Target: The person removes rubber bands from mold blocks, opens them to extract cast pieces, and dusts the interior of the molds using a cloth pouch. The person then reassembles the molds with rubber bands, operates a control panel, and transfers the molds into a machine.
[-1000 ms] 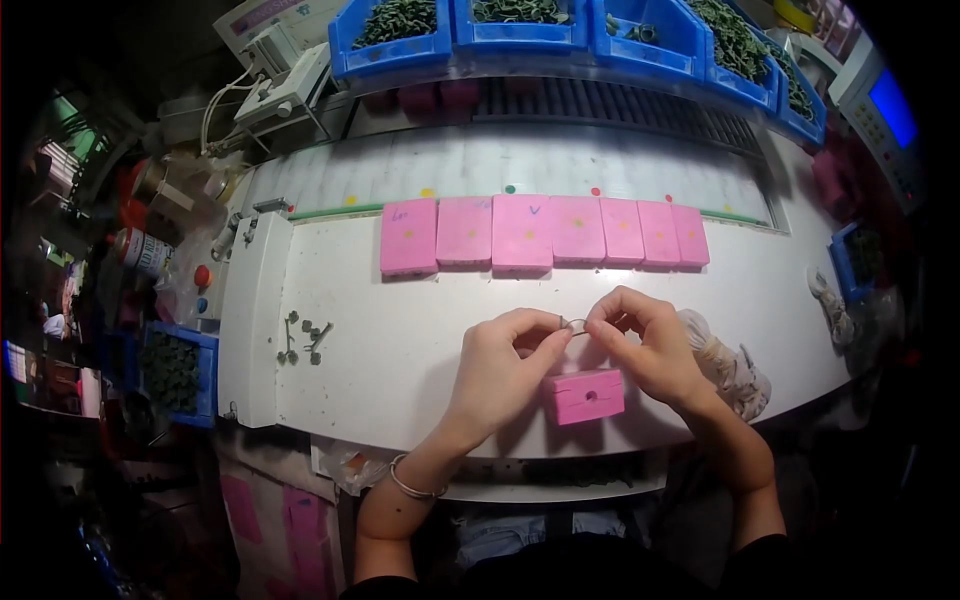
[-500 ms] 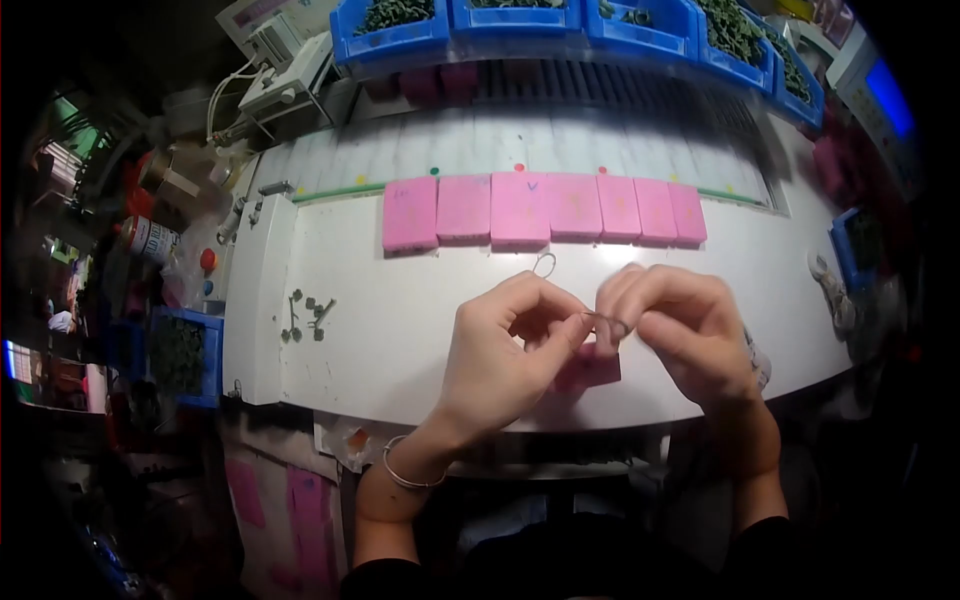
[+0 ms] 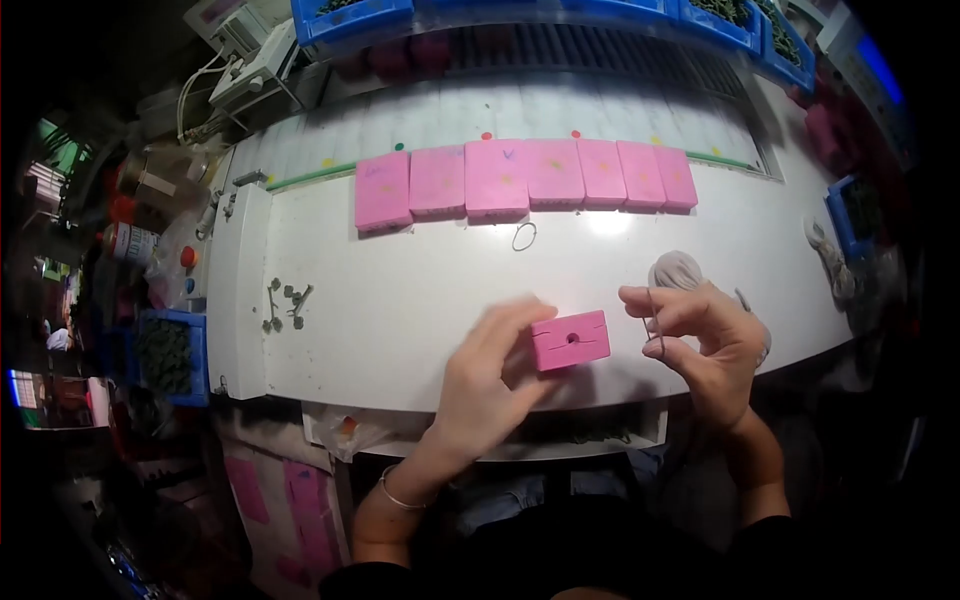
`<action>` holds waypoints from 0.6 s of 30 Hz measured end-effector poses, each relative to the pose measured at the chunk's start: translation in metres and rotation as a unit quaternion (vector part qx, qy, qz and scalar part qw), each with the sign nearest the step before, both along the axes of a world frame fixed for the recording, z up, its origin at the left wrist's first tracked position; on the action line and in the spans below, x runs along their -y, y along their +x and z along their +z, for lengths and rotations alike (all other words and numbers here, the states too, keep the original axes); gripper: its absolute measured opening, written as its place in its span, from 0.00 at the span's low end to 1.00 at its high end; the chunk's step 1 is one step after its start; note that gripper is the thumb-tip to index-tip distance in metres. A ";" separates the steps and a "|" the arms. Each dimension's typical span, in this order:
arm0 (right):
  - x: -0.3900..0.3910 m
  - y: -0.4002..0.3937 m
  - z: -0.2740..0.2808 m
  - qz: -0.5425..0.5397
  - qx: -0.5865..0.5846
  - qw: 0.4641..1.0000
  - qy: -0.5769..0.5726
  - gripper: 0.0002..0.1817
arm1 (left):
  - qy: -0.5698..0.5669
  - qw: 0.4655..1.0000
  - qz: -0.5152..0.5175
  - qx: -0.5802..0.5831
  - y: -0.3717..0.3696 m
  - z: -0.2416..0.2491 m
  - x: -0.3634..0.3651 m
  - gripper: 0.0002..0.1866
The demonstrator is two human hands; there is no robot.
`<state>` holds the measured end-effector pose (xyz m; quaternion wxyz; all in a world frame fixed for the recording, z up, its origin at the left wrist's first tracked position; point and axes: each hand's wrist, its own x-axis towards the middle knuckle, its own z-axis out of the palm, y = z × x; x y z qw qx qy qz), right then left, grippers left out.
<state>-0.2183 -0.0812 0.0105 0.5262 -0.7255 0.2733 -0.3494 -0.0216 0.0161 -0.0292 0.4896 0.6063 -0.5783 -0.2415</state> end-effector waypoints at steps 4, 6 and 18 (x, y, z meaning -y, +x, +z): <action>-0.014 -0.002 -0.018 -0.032 0.017 0.983 0.177 0.24 | 0.129 0.926 0.027 -0.353 -0.009 -0.001 -0.006 0.24; -0.022 0.001 -0.023 -0.015 0.042 0.974 0.223 0.31 | 0.064 0.882 -0.016 -0.466 -0.006 -0.004 -0.002 0.23; -0.013 0.015 -0.024 0.007 0.033 0.978 0.205 0.25 | 0.089 0.983 -0.037 -0.159 -0.012 0.011 -0.002 0.23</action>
